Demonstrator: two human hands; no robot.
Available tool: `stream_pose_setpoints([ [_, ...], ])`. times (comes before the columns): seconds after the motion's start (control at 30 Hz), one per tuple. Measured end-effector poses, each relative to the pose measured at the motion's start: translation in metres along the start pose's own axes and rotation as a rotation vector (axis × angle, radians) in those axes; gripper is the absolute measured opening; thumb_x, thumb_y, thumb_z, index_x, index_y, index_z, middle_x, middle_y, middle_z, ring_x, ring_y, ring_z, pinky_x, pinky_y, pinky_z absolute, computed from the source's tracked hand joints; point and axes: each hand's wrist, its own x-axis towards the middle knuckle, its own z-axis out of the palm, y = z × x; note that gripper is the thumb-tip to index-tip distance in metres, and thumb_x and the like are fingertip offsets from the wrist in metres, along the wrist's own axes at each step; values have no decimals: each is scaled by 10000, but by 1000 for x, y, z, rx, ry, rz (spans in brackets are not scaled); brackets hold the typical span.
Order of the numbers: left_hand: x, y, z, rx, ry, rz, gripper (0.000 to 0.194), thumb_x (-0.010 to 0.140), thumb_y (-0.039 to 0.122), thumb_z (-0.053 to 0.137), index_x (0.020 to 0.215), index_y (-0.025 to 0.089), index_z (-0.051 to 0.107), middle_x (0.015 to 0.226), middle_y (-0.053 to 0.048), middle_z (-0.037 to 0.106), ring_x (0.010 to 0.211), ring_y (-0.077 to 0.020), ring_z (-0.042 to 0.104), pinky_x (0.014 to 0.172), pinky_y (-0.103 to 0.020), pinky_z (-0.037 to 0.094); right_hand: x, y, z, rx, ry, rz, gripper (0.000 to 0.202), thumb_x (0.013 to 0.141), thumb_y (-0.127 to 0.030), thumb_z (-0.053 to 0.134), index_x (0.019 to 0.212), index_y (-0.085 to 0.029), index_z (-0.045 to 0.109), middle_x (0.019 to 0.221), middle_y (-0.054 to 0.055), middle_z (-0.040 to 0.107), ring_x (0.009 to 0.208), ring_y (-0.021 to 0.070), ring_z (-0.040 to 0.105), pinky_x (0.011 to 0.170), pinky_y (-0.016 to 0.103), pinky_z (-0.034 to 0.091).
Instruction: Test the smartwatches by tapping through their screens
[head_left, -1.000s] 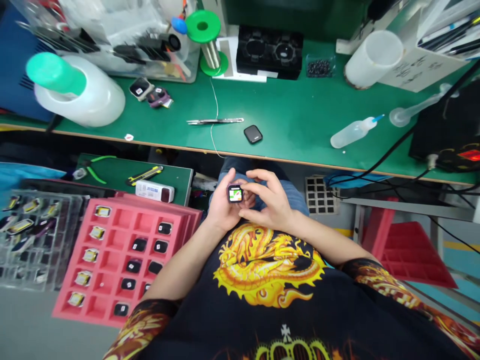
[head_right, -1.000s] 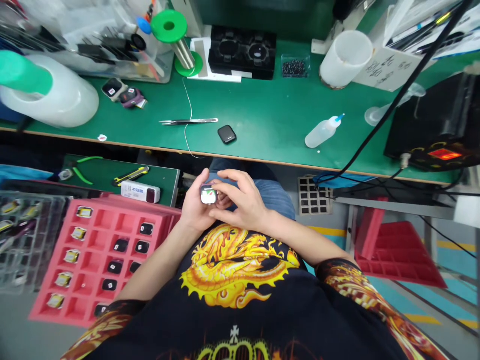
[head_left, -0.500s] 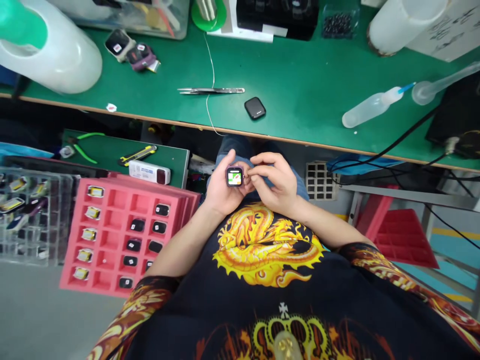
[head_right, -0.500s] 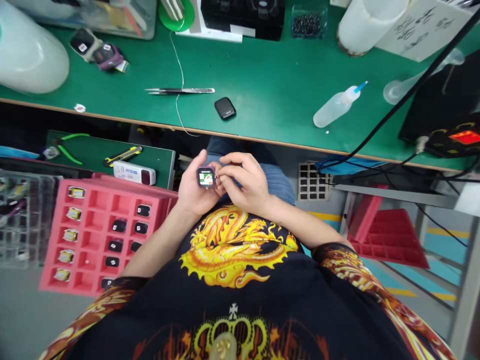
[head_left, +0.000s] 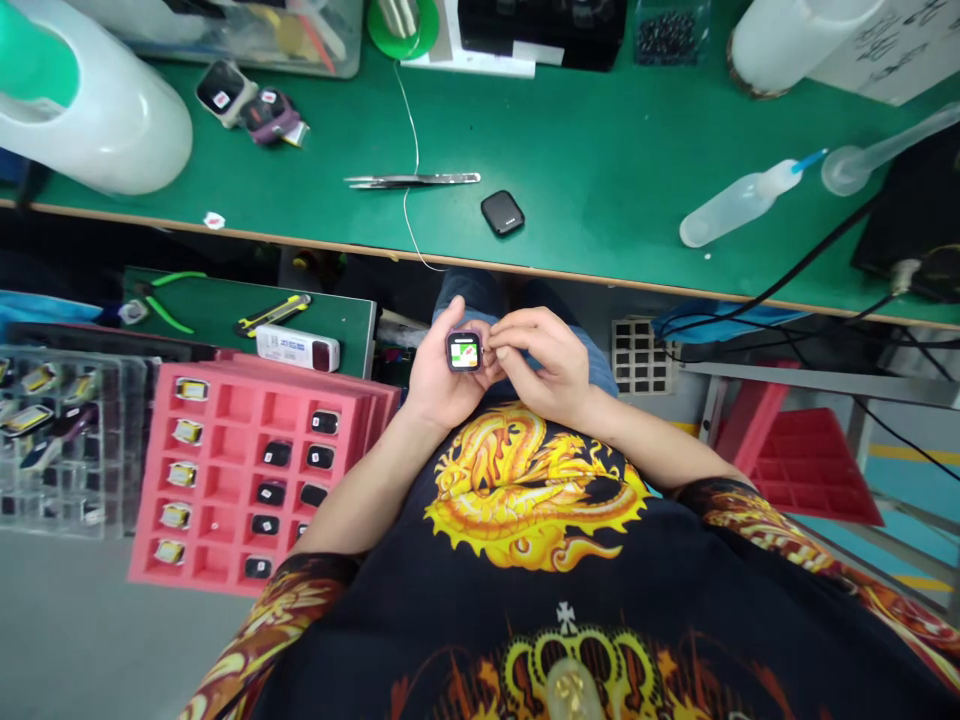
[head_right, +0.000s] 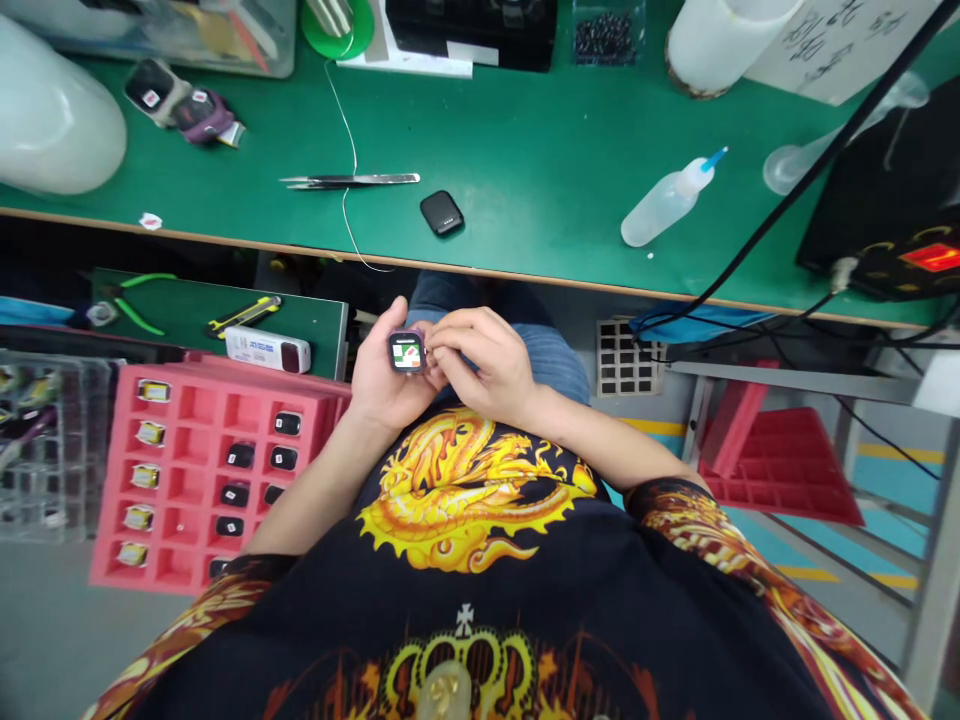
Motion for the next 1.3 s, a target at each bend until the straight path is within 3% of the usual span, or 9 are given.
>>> stream_pose_setpoints([
  [0.37,0,1,2,-27,79,-15,635,1124,566,503,642,173,630,570,-30,591,496,-126,624,500,-209,518,-1,4,2,24,7,1,133,1094,-191,623,1070,-214,752,1061,63,762,982,196,727,894,385,613],
  [1.03,2,-2,1,3,41,-15,701,1157,551,396,627,162,638,566,-34,561,503,-119,608,514,-210,520,-2,4,1,29,-1,28,137,1081,-179,633,1042,-211,761,1046,65,764,965,196,726,882,389,615],
  [1.2,3,-2,1,-6,71,-26,653,1126,575,494,625,175,617,562,-26,566,497,-123,605,511,-214,518,-3,5,0,39,-2,29,124,1067,-150,649,1052,-198,763,1054,72,762,976,200,725,890,391,609],
  [1.3,3,-2,2,-13,67,-27,662,1140,560,459,624,174,611,555,-28,566,495,-123,606,512,-218,519,-3,6,0,36,-2,23,123,1070,-154,646,1047,-195,760,1050,71,761,974,198,725,889,385,607],
])
